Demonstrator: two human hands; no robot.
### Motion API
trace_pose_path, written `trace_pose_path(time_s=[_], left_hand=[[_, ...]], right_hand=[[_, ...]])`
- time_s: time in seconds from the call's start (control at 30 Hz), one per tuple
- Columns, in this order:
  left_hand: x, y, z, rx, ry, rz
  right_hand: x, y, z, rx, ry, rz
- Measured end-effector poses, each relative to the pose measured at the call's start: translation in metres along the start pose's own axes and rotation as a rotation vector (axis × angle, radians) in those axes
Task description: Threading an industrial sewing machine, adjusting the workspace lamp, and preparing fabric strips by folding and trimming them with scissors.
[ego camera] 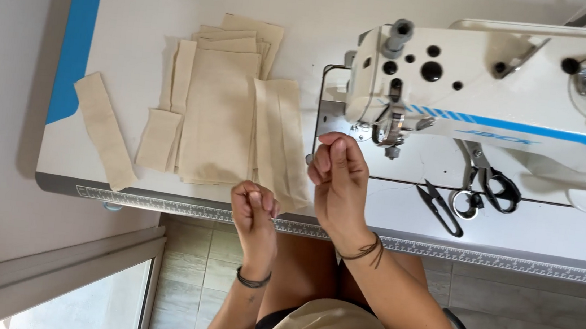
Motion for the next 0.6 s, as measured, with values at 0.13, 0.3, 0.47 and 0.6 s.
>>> trace_pose_path(time_s=[0.13, 0.3, 0.47, 0.6], left_hand=[[-0.003, 0.014, 0.002, -0.007, -0.08, -0.099], [-0.024, 0.02, 0.005, 0.018, -0.094, -0.228], [-0.037, 0.025, 0.005, 0.006, -0.094, -0.326], [-0.032, 0.025, 0.001, 0.011, -0.071, -0.327]], right_hand=[[0.022, -0.006, 0.007, -0.119, 0.11, 0.246], [0.043, -0.014, 0.001, -0.065, 0.188, 0.332], [0.035, -0.007, -0.021, 0.011, 0.298, 0.372], [0.048, -0.008, -0.013, 0.011, 0.332, 0.358]])
Point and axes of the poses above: each hand's wrist, its own y-axis away from the middle knuckle, its own x-axis out of the back of the hand, z = x × y, the point moved 9 cm from there along -y, towards the middle knuckle, and after that the axes turned 5 degrees about z, right-handed, at the moved point
